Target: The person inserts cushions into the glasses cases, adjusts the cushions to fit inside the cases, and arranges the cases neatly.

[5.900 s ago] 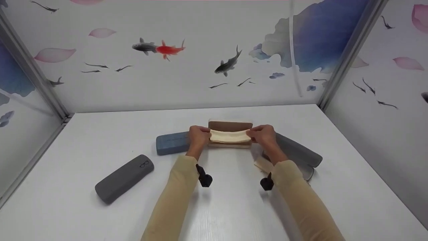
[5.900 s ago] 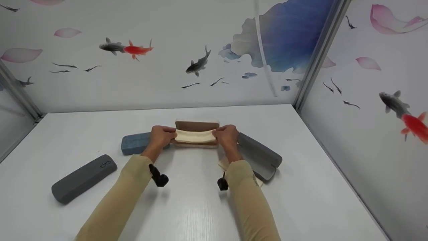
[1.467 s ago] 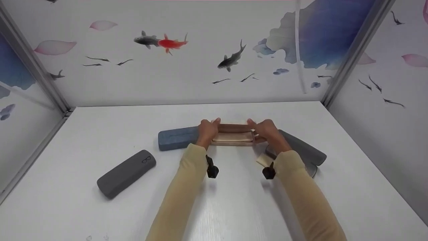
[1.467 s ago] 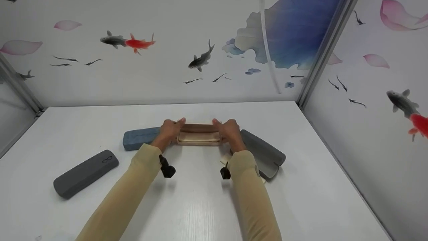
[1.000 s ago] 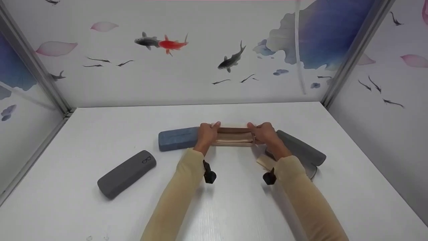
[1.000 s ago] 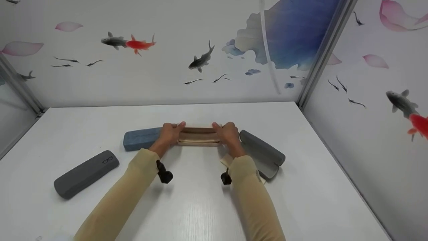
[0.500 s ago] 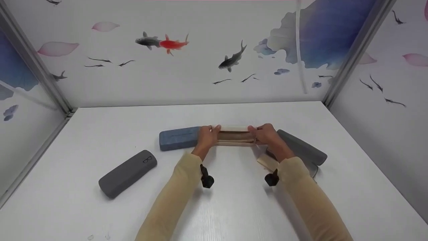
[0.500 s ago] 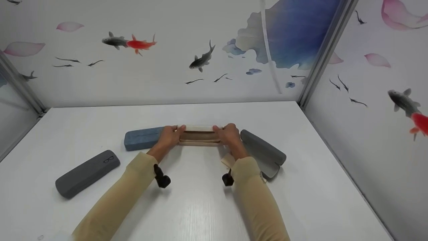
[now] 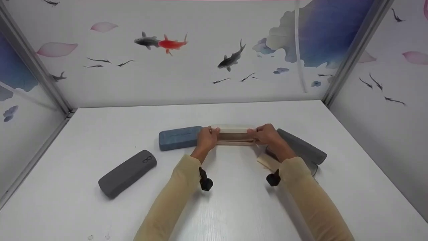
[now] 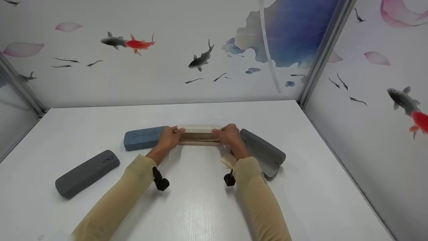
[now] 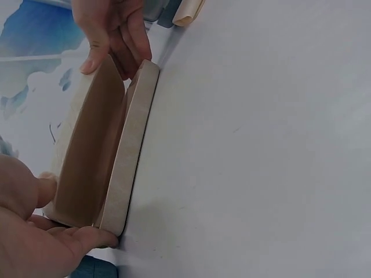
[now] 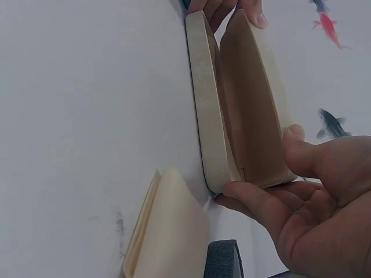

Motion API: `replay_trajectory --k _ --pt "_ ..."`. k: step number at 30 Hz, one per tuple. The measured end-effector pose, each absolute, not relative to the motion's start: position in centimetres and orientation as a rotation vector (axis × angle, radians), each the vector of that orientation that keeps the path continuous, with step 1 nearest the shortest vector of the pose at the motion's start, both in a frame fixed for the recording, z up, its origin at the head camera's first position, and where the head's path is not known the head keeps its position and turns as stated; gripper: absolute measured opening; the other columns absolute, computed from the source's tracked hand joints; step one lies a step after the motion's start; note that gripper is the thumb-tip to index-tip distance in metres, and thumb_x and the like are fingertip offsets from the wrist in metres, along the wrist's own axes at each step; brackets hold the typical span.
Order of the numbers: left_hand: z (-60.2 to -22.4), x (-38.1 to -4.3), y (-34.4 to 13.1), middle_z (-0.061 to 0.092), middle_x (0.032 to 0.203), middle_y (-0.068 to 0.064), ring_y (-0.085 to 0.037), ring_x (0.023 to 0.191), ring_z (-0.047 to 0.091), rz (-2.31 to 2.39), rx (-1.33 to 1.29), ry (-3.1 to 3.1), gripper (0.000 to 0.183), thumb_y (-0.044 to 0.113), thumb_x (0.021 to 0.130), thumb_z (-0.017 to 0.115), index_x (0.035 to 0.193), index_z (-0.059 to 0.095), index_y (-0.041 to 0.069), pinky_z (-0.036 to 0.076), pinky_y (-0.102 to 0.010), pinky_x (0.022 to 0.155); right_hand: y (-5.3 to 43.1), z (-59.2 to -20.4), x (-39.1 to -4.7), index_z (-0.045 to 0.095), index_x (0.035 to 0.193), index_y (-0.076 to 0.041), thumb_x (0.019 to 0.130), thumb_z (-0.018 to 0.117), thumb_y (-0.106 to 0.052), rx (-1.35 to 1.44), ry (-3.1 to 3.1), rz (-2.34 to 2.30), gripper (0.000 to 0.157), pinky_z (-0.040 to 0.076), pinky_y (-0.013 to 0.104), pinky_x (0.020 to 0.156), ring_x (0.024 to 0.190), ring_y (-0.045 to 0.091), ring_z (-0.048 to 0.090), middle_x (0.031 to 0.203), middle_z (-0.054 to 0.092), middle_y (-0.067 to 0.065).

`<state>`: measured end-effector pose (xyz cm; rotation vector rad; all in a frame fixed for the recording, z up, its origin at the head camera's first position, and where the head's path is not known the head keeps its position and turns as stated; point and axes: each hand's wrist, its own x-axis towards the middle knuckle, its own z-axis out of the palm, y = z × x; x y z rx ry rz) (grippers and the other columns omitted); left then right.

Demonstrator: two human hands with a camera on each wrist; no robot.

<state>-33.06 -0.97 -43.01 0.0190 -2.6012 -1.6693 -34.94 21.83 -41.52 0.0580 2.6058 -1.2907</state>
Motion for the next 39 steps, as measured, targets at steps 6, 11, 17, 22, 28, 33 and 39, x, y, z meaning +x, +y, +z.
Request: replay_trajectory --k 6,11,17,22,28,33,39 --pt "-43.4 -33.2 -1.1 0.040 0.064 0.002 -0.013 0.063 0.039 -1.671 0.019 -2.607 0.036 0.017 0.104 0.055 0.070 0.044 0.012 0.034 -0.024 0.061 21.9 -41.8 -35.0 0.069 0.112 0.006 0.099 0.064 -0.034 0.086 2.621 -1.272 0.042 0.051 0.030 0.084 0.091 0.018 0.058 0.103 0.069 0.015" --pt "-43.6 -33.2 -1.2 0.044 0.071 0.001 -0.015 0.072 0.043 -1.645 0.016 -2.634 0.024 0.016 0.103 0.056 0.082 0.056 0.005 0.036 -0.025 0.065 21.8 -42.0 -35.1 0.064 0.125 0.007 0.097 0.067 -0.031 0.131 2.585 -1.312 0.046 0.053 0.032 0.092 0.098 0.018 0.061 0.111 0.068 0.013" --pt "-43.9 -33.1 -1.3 0.048 0.076 0.000 -0.015 0.077 0.046 -1.631 -0.024 -2.627 0.018 0.015 0.103 0.057 0.095 0.064 -0.001 0.038 -0.026 0.069 22.0 -42.2 -35.0 0.064 0.127 0.006 0.096 0.069 -0.029 0.118 2.579 -1.322 0.047 0.052 0.028 0.085 0.092 0.015 0.059 0.109 0.070 0.011" --pt "-44.1 -33.1 -1.4 0.045 0.072 0.000 -0.015 0.072 0.043 -1.606 -0.064 -2.629 0.019 0.014 0.102 0.057 0.089 0.061 0.000 0.036 -0.026 0.066 22.1 -42.3 -34.9 0.056 0.137 0.006 0.097 0.067 -0.028 0.120 2.562 -1.323 0.053 0.050 0.039 0.102 0.114 0.026 0.060 0.134 0.062 0.023" --pt "-44.4 -33.1 -1.3 0.066 0.086 -0.011 -0.016 0.079 0.052 -1.572 -0.054 -2.636 0.018 0.011 0.101 0.059 0.104 0.069 -0.004 0.043 -0.027 0.071 22.1 -42.4 -34.7 0.048 0.144 0.006 0.097 0.068 -0.027 0.100 2.571 -1.309 0.060 0.043 0.048 0.113 0.137 0.038 0.048 0.146 0.051 0.028" --pt "-44.6 -33.0 -1.1 0.071 0.121 -0.019 -0.026 0.116 0.066 -1.579 -0.060 -2.616 0.028 0.009 0.100 0.060 0.123 0.066 -0.005 0.054 -0.039 0.097 22.0 -42.6 -34.6 0.052 0.141 0.006 0.095 0.071 -0.023 0.102 2.575 -1.369 0.058 0.046 0.048 0.111 0.135 0.038 0.051 0.144 0.053 0.028" --pt "-44.9 -32.9 -0.9 0.067 0.129 -0.020 -0.032 0.128 0.060 -1.583 -0.090 -2.588 0.032 0.005 0.099 0.059 0.129 0.062 -0.007 0.048 -0.044 0.108 21.9 -42.7 -34.4 0.055 0.139 0.004 0.092 0.074 -0.022 0.117 2.593 -1.382 0.057 0.047 0.045 0.108 0.132 0.036 0.054 0.141 0.057 0.025"
